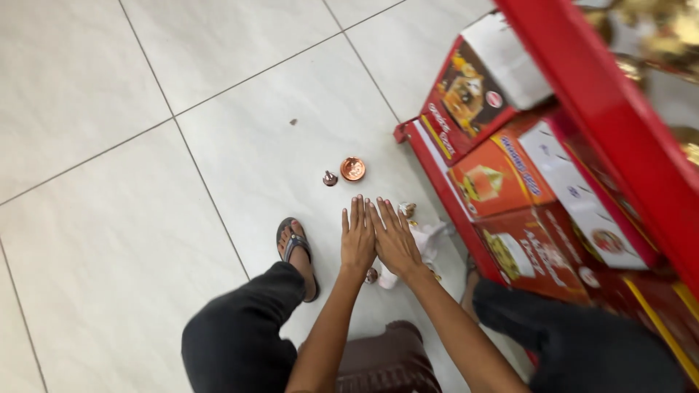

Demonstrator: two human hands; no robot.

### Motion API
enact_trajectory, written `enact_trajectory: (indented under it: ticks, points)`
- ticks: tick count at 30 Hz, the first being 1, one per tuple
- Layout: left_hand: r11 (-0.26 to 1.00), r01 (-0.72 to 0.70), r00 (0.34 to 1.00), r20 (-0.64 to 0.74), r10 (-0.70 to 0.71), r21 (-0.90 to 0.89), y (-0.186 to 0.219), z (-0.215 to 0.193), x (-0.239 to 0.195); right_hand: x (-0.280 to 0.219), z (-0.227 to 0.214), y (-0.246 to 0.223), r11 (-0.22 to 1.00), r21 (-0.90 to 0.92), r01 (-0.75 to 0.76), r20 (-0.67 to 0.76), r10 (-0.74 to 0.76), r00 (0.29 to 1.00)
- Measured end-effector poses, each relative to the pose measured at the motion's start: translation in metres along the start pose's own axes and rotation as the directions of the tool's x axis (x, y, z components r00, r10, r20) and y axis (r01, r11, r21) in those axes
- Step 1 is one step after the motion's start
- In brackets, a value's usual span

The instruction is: Clean small brass lamps and place them on the shelf.

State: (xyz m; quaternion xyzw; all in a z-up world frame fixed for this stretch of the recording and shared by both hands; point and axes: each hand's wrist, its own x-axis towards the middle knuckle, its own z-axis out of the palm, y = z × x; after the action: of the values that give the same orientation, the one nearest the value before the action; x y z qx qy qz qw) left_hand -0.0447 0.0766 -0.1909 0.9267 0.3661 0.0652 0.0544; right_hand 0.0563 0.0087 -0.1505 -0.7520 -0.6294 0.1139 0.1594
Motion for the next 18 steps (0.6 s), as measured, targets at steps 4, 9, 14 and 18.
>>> enact_trajectory:
  ticks: [4, 9, 14, 18]
  points:
    - [0.997, 0.076, 0.994, 0.079, -0.075, -0.008, -0.034, 0.041, 0.034, 0.040, 0.043, 0.023, 0.998, 0.041, -0.041, 0.078, 0.038, 0.996]
    - [0.986, 0.133, 0.950, 0.297, -0.097, -0.102, -0.053, 0.109, 0.035, 0.041, 0.105, 0.069, 0.988, -0.021, -0.150, 0.271, 0.151, 0.951]
    - [0.945, 0.204, 0.898, 0.434, -0.077, -0.255, -0.035, 0.172, 0.007, 0.019, 0.121, 0.090, 0.971, -0.082, -0.223, 0.506, 0.234, 0.830]
    - [0.873, 0.294, 0.863, 0.501, -0.068, -0.389, -0.019, 0.174, 0.000, 0.029, 0.074, 0.078, 0.903, -0.061, -0.425, 0.552, 0.385, 0.740]
